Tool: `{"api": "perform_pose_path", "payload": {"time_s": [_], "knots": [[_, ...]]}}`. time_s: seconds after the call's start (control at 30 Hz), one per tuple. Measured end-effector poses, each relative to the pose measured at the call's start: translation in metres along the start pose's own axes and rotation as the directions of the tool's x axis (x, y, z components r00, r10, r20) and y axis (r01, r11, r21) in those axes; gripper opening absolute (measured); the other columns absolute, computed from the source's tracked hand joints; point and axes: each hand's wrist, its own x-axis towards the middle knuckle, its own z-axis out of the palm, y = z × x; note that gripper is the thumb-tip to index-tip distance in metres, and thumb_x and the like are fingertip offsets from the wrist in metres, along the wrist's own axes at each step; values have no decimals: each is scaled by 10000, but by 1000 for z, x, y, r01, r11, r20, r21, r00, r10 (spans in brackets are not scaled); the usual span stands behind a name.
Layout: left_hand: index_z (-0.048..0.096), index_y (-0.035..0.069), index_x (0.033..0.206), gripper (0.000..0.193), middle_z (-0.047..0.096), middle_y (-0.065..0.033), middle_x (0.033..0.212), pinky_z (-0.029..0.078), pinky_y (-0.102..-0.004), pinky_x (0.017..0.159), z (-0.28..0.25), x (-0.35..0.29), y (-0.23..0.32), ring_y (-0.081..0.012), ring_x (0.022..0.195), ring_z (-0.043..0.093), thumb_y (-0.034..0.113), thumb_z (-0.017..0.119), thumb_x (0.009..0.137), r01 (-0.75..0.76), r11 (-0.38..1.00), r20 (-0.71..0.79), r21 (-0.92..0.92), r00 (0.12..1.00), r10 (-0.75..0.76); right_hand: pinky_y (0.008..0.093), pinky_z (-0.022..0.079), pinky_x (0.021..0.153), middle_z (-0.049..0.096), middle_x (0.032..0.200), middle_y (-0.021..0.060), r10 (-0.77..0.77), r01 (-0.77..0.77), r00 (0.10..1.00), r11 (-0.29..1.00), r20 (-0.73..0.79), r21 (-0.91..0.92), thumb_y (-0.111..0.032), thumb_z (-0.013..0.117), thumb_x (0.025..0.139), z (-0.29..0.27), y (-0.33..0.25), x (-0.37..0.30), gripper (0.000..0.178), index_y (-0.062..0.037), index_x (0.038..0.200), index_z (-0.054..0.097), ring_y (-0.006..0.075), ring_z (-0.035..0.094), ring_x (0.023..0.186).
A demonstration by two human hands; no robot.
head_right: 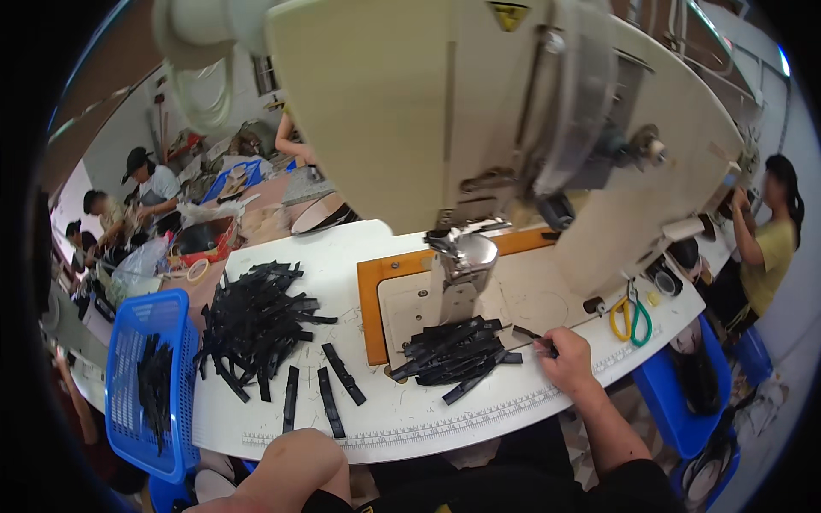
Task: The person takes black straps, sews them using a sewing machine, trims excess threads using small snips, and stacks the sewn straps on the table.
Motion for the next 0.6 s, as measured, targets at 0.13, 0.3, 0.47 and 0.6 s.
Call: {"api": "perform_pose_path", "payload": {"time_s": [0.13, 0.3, 0.47, 0.6], "knots": [[474, 28, 859, 78, 389, 16, 664, 266, -199, 442, 68, -22, -10, -53, 460, 356, 105, 474, 855, -28, 999, -42, -18, 999, 28, 296, 426, 489, 565, 655, 107, -15, 16, 1000, 1000, -27, 18, -60, 671, 710, -40, 59, 6, 150, -35, 772, 537, 214, 542, 533], [531, 49, 819, 218, 379, 4, 685, 274, -246, 532, 92, -14, 7, -102, 535, 355, 252, 499, 893, 259, 966, 26, -7, 966, -258, 221, 394, 524, 530, 646, -8, 290, -238, 956, 854, -44, 462, -24, 612, 795, -67, 54, -2, 90, -37, 837, 533, 79, 473, 554], [454, 90, 819, 165, 446, -9, 719, 308, -237, 575, 131, -49, 4, -115, 591, 404, 233, 490, 892, 590, 807, 161, 17, 795, -585, 219, 396, 588, 566, 863, 52, -151, 157, 987, 816, -56, 556, 90, 550, 762, -105, 3, 27, 199, -37, 913, 530, 85, 488, 690], [477, 15, 1128, 436, 517, -72, 915, 377, -223, 626, 146, -121, 2, -103, 690, 482, 397, 434, 921, 885, 366, 441, 287, 217, -871, 270, 414, 571, 583, 872, 102, -469, 502, 864, 774, -185, 386, 134, 551, 667, -109, -12, 56, 285, -46, 887, 538, 200, 521, 653]]}}
